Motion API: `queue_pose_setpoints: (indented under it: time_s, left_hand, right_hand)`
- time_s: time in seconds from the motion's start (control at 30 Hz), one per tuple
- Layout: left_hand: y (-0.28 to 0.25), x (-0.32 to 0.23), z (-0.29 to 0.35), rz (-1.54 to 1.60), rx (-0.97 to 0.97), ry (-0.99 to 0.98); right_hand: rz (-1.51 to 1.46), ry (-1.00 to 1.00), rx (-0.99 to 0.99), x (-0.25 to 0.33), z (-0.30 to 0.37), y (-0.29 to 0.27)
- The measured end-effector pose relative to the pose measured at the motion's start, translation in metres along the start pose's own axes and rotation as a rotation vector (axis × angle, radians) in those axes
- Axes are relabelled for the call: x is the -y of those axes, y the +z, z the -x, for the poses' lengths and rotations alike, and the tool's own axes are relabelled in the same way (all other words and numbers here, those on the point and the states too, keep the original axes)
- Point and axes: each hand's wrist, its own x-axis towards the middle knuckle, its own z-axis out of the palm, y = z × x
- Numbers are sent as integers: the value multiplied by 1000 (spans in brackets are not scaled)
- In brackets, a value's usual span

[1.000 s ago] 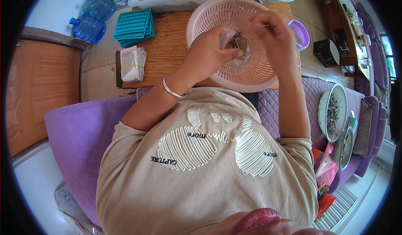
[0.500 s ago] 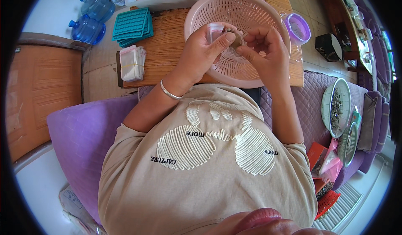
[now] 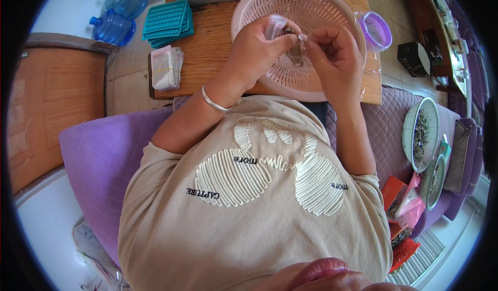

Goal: The person places cylindrical products into small plastic bags by hand, then places the filled bags into a basket.

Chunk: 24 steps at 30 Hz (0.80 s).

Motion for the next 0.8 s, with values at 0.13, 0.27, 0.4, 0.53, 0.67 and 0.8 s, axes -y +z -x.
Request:
queue_pose_setpoints:
  time_s: [0.13,0.27,0.4,0.53,0.67,0.8]
  left_hand:
    - [1,0,-3,-53,2,28]
    - [2,0,-2,25,46,21]
    - [2,2,-4,138,37,-23]
    - [2,-4,-4,51,36,-32]
    - [4,-5,-4,40,56,-107]
    - [3,-2,-6,60,76,-141]
  right_hand:
    - [-12,36,-49,4,-1,-2]
    - [-43,52,-57,5,-2,-3]
    - [-58,46,-38,-2,0,-4]
    - [-129,25,-37,-3,4,-5]
    - [-199,70,-43,-1,4,-3]
    - [-260,71,-34,-6,5,-3]
